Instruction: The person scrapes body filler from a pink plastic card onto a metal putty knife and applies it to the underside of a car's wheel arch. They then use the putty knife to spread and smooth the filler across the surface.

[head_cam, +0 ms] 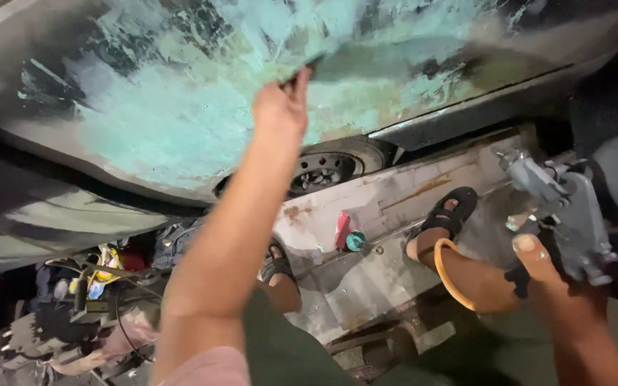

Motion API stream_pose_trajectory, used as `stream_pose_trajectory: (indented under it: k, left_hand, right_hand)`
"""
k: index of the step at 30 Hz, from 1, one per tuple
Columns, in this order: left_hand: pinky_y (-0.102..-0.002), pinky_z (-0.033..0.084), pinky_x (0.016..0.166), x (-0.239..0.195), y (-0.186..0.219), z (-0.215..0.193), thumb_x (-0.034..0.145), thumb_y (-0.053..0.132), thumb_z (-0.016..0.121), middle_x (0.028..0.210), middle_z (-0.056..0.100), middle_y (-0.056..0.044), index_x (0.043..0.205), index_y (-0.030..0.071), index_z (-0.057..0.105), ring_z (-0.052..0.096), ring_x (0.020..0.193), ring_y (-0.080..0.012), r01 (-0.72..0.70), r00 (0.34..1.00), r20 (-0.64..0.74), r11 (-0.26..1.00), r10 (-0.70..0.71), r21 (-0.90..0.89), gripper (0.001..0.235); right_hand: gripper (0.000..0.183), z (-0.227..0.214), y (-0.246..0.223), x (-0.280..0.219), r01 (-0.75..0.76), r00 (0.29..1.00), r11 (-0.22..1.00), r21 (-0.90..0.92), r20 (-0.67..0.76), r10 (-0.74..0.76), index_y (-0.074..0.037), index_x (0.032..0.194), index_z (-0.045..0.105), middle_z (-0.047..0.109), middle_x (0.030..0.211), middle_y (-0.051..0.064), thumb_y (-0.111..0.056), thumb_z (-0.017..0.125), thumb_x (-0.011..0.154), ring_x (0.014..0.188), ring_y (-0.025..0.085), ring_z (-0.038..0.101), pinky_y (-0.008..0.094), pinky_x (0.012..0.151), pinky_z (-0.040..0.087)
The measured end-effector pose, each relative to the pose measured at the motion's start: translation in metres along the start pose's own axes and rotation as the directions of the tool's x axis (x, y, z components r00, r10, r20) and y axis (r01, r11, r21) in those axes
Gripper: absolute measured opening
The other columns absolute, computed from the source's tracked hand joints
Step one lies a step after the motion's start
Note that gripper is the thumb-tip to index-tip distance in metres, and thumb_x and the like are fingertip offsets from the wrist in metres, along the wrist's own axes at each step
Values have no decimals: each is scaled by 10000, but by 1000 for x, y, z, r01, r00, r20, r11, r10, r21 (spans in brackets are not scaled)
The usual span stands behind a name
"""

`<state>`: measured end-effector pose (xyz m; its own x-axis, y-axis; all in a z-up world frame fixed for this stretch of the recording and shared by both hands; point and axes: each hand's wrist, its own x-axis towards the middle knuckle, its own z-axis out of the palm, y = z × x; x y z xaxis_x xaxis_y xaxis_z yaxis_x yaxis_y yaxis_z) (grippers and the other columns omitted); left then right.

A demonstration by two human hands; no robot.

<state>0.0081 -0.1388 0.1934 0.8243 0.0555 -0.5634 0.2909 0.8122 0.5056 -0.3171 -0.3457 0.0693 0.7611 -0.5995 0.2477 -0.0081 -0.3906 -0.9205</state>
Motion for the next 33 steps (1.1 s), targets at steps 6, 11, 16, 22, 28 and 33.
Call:
stream_pose_trajectory:
  k: [6, 11, 16, 22, 28, 33]
  left_hand:
    - [-511, 632, 944, 2, 41, 35, 772, -37, 721, 757, 690, -184, 796, -80, 655, 682, 797, -284, -354, 741, 557, 923, 374, -150, 82]
    - [-380, 303, 708, -81, 36, 25, 919, 104, 569, 729, 342, -26, 803, 97, 392, 309, 728, -168, -871, 356, 717, 491, 600, 22, 211]
    - [-408, 467, 1135, -62, 19, 4, 1162, 105, 345, 1419, 559, -125, 1435, 114, 495, 583, 1290, -346, -918, -161, 951, -394, 263, -47, 311]
    - [-588, 278, 1308, 22, -28, -4, 959, -235, 470, 1675, 200, -177, 1662, 65, 326, 164, 1549, -397, -330, -54, 967, -909, -249, -253, 778]
    - [-494, 181, 1328, 77, -89, -19, 1103, -135, 515, 1701, 153, -165, 1671, 13, 220, 91, 1555, -353, -331, 100, 926, -890, -363, -313, 656]
    - [-515, 242, 1288, 76, -127, -33, 891, -169, 549, 1722, 129, -119, 1686, 158, 190, 72, 1567, -335, -191, 311, 899, -947, -308, -258, 931]
  right_hand:
    - [849, 13, -5, 6, -34, 980, 990, -139, -201, 5, 15, 1607, 89, 158, 1716, 260, -84, 663, 990, 1600, 358, 145, 427, 1270, -7]
    - [667, -2, 0, 19, 292, 940, 938, -187, -127, -317, 120, 1613, 280, 449, 1567, 354, -44, 592, 1047, 1491, 456, 397, 524, 1324, 192]
    - [667, -25, 48, 43, 409, 764, 604, -684, -105, -636, 212, 1576, 334, 337, 1619, 389, -86, 622, 1054, 1509, 536, 322, 569, 1291, 229]
    - [723, -10, -1, 40, 347, 926, 931, -114, -115, -360, 32, 1612, 177, 301, 1645, 290, 36, 592, 1019, 1531, 409, 317, 492, 1321, 179]
    - [568, 0, -15, 35, 256, 955, 967, -1, -154, -253, 51, 1516, 346, 448, 1490, 245, -40, 599, 1016, 1402, 378, 445, 508, 1289, 315]
    - [674, 4, -10, 33, 184, 967, 982, -27, -172, -186, 47, 1559, 278, 378, 1563, 284, -62, 620, 989, 1451, 422, 388, 534, 1263, 272]
